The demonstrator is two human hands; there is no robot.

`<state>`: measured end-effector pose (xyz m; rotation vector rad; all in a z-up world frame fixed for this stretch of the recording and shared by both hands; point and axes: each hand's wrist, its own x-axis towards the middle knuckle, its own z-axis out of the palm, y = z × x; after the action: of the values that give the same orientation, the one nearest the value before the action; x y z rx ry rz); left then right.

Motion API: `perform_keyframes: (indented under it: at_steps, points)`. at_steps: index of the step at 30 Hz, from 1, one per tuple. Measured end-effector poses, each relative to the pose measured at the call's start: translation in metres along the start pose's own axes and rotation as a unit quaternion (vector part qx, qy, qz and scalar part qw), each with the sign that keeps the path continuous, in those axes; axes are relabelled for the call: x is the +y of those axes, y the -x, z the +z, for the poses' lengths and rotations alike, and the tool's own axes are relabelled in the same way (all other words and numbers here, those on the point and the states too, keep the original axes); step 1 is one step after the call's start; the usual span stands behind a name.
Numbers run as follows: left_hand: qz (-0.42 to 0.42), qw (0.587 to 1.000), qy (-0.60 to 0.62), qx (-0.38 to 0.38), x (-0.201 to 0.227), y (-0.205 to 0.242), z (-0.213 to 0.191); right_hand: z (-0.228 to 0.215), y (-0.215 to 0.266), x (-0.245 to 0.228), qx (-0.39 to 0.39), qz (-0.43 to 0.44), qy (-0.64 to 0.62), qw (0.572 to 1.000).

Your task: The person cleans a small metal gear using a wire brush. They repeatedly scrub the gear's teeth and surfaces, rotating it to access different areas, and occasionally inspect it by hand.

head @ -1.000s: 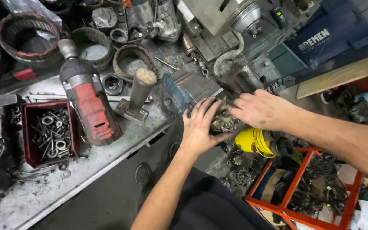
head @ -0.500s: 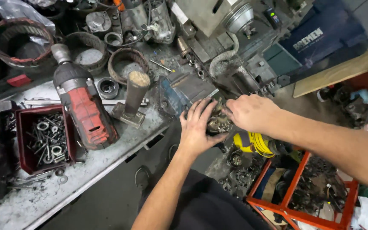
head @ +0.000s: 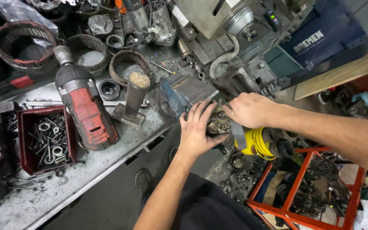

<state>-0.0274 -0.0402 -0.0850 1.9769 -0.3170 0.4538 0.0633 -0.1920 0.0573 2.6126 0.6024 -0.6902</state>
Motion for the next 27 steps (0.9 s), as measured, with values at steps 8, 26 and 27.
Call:
perform_keyframes:
  at_steps: [8,26,27]
  points:
    - [-0.009,1.0,0.023,-0.013,-0.004,0.0,0.005,0.015,0.018,0.011,0.119,-0.186,0.211,0.952]
    - [-0.013,0.999,0.031,-0.021,-0.005,-0.001,0.007,0.021,0.017,0.017,0.145,-0.117,0.196,0.963]
    - [-0.01,0.999,0.033,-0.021,-0.006,-0.002,0.009,0.026,0.021,0.027,0.223,-0.205,0.343,0.889]
